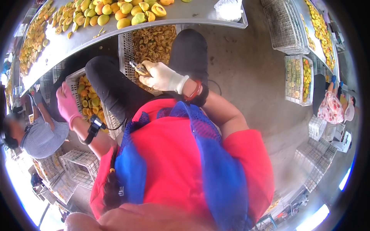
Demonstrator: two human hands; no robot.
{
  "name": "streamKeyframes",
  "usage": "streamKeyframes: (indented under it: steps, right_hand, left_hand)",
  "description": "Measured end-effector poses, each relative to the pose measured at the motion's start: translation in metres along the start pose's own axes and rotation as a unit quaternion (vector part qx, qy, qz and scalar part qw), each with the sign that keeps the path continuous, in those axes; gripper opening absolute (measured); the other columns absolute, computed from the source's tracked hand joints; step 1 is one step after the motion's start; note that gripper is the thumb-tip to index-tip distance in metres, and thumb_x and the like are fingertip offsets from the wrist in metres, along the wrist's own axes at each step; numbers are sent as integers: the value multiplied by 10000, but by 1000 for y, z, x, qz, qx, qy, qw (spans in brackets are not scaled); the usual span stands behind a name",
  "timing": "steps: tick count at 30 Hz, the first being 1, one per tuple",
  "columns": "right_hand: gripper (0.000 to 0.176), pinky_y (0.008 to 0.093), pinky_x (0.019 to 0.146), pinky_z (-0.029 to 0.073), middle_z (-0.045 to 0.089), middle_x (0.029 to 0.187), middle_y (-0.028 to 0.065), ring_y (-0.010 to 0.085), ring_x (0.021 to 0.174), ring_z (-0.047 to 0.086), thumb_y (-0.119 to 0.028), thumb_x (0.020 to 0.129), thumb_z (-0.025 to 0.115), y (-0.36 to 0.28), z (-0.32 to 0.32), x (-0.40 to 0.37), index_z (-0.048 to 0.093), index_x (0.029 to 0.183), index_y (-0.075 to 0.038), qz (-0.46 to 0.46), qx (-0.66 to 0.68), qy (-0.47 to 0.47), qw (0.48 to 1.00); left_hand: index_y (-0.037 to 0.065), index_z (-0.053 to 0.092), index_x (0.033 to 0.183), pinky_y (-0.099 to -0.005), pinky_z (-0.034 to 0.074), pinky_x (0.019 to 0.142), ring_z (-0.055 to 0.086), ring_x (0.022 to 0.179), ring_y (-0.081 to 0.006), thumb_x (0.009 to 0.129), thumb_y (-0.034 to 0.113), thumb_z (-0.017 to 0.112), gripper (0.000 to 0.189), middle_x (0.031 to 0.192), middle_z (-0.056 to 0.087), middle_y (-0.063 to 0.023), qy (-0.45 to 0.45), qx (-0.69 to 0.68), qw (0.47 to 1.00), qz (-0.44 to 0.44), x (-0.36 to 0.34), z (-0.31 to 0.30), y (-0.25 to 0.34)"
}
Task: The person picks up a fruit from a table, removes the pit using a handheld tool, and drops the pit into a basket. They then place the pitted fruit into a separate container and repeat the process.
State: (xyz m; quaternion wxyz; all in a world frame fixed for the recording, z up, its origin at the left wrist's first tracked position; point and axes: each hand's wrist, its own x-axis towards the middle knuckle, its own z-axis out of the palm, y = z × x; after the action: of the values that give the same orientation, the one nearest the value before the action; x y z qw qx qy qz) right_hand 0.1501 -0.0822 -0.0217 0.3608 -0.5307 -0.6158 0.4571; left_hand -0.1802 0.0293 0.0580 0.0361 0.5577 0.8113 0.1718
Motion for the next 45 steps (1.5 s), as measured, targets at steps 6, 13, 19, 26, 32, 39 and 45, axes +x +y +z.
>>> streamKeyframes:
  steps: [6,13,19,26,32,39,45]
  right_hand:
    - [319,507,721,510,656,828,281,474,829,648,-258,912,622,21,21,14,524,1044,14,20,-81,-5,997]
    - [320,516,705,505,653,816,279,479,805,643,-256,907,617,12,17,11,518,1052,12,20,-78,5,997]
    - [318,507,665,505,650,787,269,469,756,643,-259,900,618,24,14,7,496,1016,12,-13,-67,35,997]
    - [303,498,689,510,658,807,255,455,797,650,-254,908,620,15,6,10,515,1052,-8,41,-34,45,998]
    - [283,499,665,513,660,810,243,454,767,649,-203,895,651,0,-3,9,537,1089,-32,-2,-11,112,994]
    - [273,498,606,510,650,748,189,429,717,653,-184,865,680,-25,-8,14,535,1054,-51,-89,-87,147,981]
    - [285,494,590,515,660,751,165,408,706,658,-178,850,684,-36,-12,15,504,1030,-51,-122,-149,156,969]
  left_hand:
    - [39,631,1262,-450,455,1013,597,1161,-357,962,498,568,552,1246,635,-203,43,-51,989,133,27,40,-14]
    - [82,593,1345,-450,456,1000,584,1205,-321,865,550,641,673,1333,593,-175,-172,-20,954,245,64,166,152]
    - [14,642,1140,-400,527,875,708,934,-273,793,434,718,549,892,744,-118,-313,78,915,241,95,237,218]
    - [-32,590,1214,-318,537,791,696,890,-213,864,421,705,584,1048,717,-139,-226,-209,922,235,93,217,194]
    - [5,561,1289,-261,516,680,677,929,-217,974,510,528,596,1181,664,-177,-461,-675,571,73,51,144,161]
    - [-1,494,1386,-189,453,573,621,802,-151,964,664,407,792,1180,659,-197,-489,-685,536,60,-22,89,146]
    - [22,528,1363,-176,408,536,617,796,-115,967,699,332,808,1110,697,-139,-468,-641,602,91,-54,71,138]
